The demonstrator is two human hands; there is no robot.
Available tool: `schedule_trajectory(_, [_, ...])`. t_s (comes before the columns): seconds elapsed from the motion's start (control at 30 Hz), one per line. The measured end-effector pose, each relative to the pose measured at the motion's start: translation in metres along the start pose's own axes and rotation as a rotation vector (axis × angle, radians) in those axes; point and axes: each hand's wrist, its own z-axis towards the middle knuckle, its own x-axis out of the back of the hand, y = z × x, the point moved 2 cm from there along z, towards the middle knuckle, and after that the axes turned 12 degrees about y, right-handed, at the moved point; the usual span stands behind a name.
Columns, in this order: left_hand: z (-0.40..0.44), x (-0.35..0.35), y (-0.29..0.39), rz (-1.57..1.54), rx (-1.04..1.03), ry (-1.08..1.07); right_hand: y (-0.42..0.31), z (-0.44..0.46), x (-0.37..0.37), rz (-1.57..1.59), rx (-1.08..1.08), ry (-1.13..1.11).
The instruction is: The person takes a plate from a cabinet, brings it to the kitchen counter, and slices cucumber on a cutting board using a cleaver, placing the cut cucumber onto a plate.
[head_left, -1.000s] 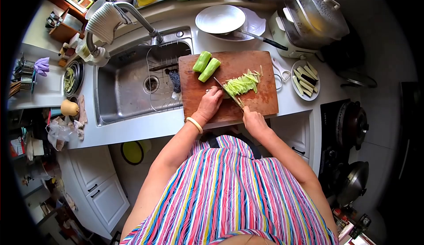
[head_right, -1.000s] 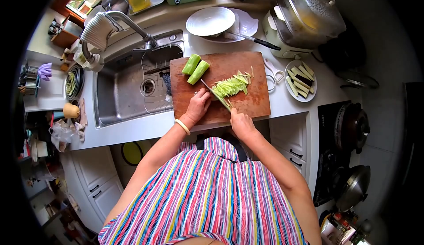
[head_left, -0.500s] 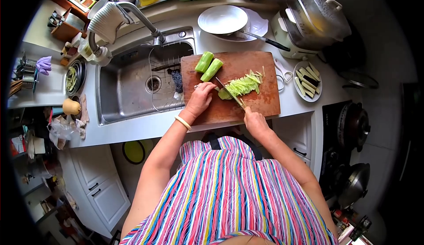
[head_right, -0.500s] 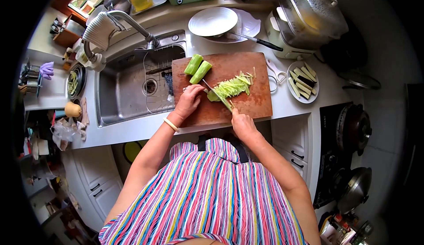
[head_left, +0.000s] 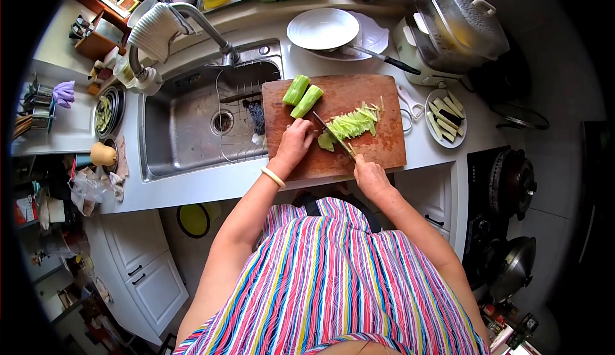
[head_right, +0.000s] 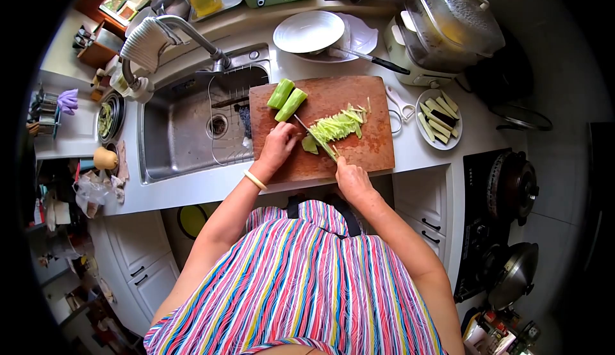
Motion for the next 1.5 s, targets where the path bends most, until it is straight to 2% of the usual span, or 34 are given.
schedule_trajectory(0.03, [-0.001,0.000,-0.002,-0.027,0.109,-0.008,0.001,0.001,-0.001,0.005,0.001,0.006])
schedule_trajectory(0.07, [-0.003,0.001,0.005,-0.087,0.098,0.066,0.001,0.000,-0.001,0.010,0.003,0.008])
schedule_trajectory(0.17, [-0.012,-0.007,0.021,-0.062,0.291,-0.020,0.000,-0.001,0.001,-0.001,-0.010,0.009])
schedule_trajectory(0.3, [-0.018,-0.005,0.030,0.064,0.208,-0.062,0.001,0.000,0.000,0.010,-0.005,0.016])
schedule_trajectory(0.33, [-0.022,-0.007,0.023,0.040,0.109,0.017,0.000,-0.001,0.002,0.011,-0.009,0.014])
schedule_trajectory(0.47, [-0.025,0.004,0.031,-0.034,-0.246,-0.029,0.001,0.000,0.000,0.018,-0.008,0.016])
schedule_trajectory(0.57, [-0.027,-0.010,0.024,0.010,-0.323,-0.012,0.001,0.000,0.001,0.018,-0.009,0.013])
schedule_trajectory(0.8, [-0.023,-0.006,0.022,-0.060,-0.276,0.056,0.003,0.000,-0.002,0.017,0.014,0.034])
schedule_trajectory(1.1, [-0.021,-0.014,0.012,0.010,-0.273,-0.024,-0.018,-0.008,0.017,0.053,0.030,0.074])
schedule_trajectory(1.4, [-0.015,-0.012,0.021,-0.041,-0.361,0.037,-0.013,-0.001,-0.007,-0.020,0.040,0.068])
schedule_trajectory(1.5, [-0.017,-0.013,0.014,0.010,-0.322,-0.039,-0.017,-0.002,-0.002,0.003,0.057,0.078])
